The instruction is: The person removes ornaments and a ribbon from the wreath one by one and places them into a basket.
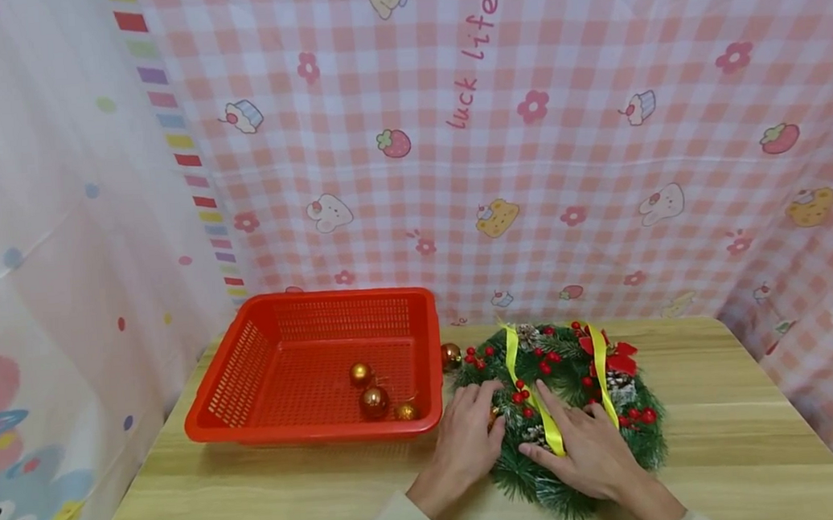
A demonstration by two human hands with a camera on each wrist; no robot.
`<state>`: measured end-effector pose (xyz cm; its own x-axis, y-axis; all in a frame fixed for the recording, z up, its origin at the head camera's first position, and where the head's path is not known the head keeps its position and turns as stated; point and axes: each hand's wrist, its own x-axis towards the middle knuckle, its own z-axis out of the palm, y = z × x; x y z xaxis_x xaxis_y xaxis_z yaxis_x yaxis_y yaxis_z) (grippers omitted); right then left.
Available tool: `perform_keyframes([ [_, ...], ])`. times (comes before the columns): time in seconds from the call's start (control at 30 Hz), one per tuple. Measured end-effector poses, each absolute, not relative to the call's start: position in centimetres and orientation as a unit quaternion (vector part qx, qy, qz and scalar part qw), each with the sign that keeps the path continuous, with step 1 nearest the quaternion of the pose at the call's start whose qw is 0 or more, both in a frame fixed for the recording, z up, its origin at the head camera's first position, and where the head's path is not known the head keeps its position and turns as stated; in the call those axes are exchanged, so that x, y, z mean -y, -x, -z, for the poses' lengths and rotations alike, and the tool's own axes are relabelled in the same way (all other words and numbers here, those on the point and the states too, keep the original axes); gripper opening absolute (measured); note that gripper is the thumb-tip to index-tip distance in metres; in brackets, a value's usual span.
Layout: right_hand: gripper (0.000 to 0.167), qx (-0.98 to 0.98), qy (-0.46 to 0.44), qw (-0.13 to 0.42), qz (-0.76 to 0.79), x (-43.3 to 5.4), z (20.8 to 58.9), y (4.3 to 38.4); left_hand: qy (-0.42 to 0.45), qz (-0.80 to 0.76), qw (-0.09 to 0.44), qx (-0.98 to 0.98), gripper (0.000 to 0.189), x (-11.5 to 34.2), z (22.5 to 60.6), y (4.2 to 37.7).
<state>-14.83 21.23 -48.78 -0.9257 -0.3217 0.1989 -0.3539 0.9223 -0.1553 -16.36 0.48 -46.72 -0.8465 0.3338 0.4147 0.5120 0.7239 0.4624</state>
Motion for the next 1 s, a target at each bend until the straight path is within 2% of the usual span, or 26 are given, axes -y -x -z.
perform_keyframes([
  [0.23, 0.092, 0.977, -0.173, 0.085, -0.097, -21.1, 48.7, 14.9, 0.229, 0.300, 0.154, 0.913, 0.034, -0.5, 46.5, 16.4],
  [0.77, 0.089, 0.979, -0.165, 0.076, -0.096, -21.2, 48.7, 14.9, 0.214, 0.368, 0.150, 0.892, 0.032, -0.9, 46.1, 17.0],
  [1.0, 0.087, 0.978, -0.166, 0.069, -0.103, -21.1, 48.6, 14.8, 0.214, 0.375, 0.165, 0.887, 0.027, -1.1, 46.4, 17.5],
])
